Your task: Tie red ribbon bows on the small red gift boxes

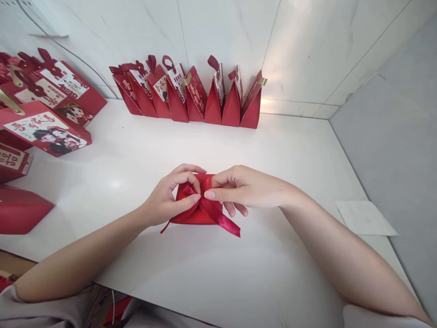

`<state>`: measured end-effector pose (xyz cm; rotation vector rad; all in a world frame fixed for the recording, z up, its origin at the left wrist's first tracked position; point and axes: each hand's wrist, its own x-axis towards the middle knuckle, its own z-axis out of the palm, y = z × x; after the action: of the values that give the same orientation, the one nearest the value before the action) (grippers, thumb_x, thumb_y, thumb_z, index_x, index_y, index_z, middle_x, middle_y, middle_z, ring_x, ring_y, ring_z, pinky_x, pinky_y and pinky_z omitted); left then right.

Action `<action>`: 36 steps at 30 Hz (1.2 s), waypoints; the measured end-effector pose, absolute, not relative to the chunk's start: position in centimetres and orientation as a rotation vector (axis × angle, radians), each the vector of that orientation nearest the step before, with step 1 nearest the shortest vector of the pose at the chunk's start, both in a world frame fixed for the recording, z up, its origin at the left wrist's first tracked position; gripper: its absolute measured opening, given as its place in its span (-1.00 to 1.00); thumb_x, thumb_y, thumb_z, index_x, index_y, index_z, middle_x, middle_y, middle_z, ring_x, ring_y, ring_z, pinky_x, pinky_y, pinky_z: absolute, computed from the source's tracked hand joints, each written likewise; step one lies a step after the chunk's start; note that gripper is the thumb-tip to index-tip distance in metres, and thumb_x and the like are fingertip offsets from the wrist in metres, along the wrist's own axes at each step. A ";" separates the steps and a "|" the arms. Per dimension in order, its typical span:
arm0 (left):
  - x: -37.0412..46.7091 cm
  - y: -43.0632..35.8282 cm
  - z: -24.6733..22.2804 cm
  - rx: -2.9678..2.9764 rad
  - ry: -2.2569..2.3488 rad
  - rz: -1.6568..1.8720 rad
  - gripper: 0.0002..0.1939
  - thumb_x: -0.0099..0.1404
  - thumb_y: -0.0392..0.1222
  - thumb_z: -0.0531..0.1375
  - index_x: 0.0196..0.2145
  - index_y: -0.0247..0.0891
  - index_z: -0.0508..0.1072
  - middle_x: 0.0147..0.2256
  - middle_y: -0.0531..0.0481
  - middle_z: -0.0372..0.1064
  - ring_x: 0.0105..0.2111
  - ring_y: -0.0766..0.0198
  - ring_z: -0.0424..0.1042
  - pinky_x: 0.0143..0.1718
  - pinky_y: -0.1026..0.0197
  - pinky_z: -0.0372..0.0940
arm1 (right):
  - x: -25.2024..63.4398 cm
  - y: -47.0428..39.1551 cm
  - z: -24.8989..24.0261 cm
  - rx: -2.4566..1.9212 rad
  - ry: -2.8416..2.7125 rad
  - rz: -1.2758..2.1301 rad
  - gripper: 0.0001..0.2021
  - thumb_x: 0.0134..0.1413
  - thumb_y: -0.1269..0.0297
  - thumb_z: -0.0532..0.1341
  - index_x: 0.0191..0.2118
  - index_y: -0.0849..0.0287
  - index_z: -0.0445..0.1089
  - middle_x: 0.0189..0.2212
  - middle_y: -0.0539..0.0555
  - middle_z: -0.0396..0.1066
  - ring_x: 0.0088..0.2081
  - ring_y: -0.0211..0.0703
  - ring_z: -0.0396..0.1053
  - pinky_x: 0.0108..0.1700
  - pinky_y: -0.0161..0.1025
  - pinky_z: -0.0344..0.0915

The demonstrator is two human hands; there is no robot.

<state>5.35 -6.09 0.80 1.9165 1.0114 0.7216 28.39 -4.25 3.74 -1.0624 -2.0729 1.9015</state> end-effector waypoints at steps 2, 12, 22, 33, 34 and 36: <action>5.4 -6.1 0.8 1.917 1.013 0.708 -0.95 0.19 -0.33 0.17 -0.38 -0.22 0.41 0.00 -0.05 0.28 0.02 0.18 0.34 0.07 0.09 0.27 | 28.1 -4.3 3.4 -1.077 -2.066 1.798 -0.69 0.21 0.06 0.18 -0.44 0.17 0.30 -0.61 -0.06 0.37 -0.65 -0.37 0.18 -0.62 -0.38 0.11; 5.4 -5.9 0.6 1.889 1.028 0.700 -0.97 0.19 -0.32 0.16 -0.39 -0.23 0.38 -0.02 -0.07 0.27 -0.06 0.19 0.37 0.00 0.10 0.30 | 27.3 -4.2 1.9 -1.054 -1.994 1.628 -0.67 0.23 0.24 0.14 -0.56 0.17 0.23 -0.74 -0.10 0.30 -0.70 -0.41 0.07 -0.63 -0.39 0.03; 5.4 -6.0 0.6 1.934 1.044 0.702 -0.97 0.16 -0.32 0.17 -0.41 -0.23 0.39 0.00 -0.08 0.28 -0.03 0.15 0.36 0.02 0.08 0.29 | 27.2 -4.0 2.0 -1.055 -1.828 1.843 -0.70 0.20 0.28 0.14 -0.56 0.17 0.24 -0.70 -0.08 0.38 -0.70 -0.37 0.25 -0.63 -0.41 0.19; 3.4 -4.0 1.1 1.933 0.809 0.663 -0.92 0.26 -0.20 0.17 -0.36 -0.20 0.31 0.06 -0.11 0.30 0.09 0.10 0.30 0.09 0.04 0.25 | 28.6 -3.8 3.0 -1.132 -1.982 1.746 -0.62 0.20 -0.05 0.17 -0.46 0.17 0.30 -0.71 -0.06 0.36 -0.69 -0.34 0.20 -0.62 -0.36 0.16; 3.2 -3.8 1.1 1.936 0.804 0.656 -0.89 0.27 -0.18 0.17 -0.39 -0.21 0.32 0.06 -0.11 0.31 0.10 0.09 0.30 0.10 0.04 0.24 | 28.5 -3.7 2.9 -1.126 -1.980 1.765 -0.62 0.20 -0.06 0.17 -0.44 0.17 0.31 -0.70 -0.06 0.36 -0.68 -0.33 0.22 -0.61 -0.36 0.18; 2.9 -3.4 1.0 1.943 0.800 0.640 -0.81 0.28 -0.14 0.17 -0.47 -0.22 0.34 0.06 -0.10 0.32 0.11 0.08 0.29 0.13 0.03 0.22 | 28.4 -3.6 2.6 -1.108 -1.977 1.789 -0.62 0.19 -0.06 0.18 -0.44 0.17 0.31 -0.68 -0.06 0.36 -0.67 -0.32 0.24 -0.60 -0.36 0.20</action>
<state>2.89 -3.39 1.05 1.9433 0.7999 0.6397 28.38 -3.56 2.65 -1.1082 -1.9771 1.7889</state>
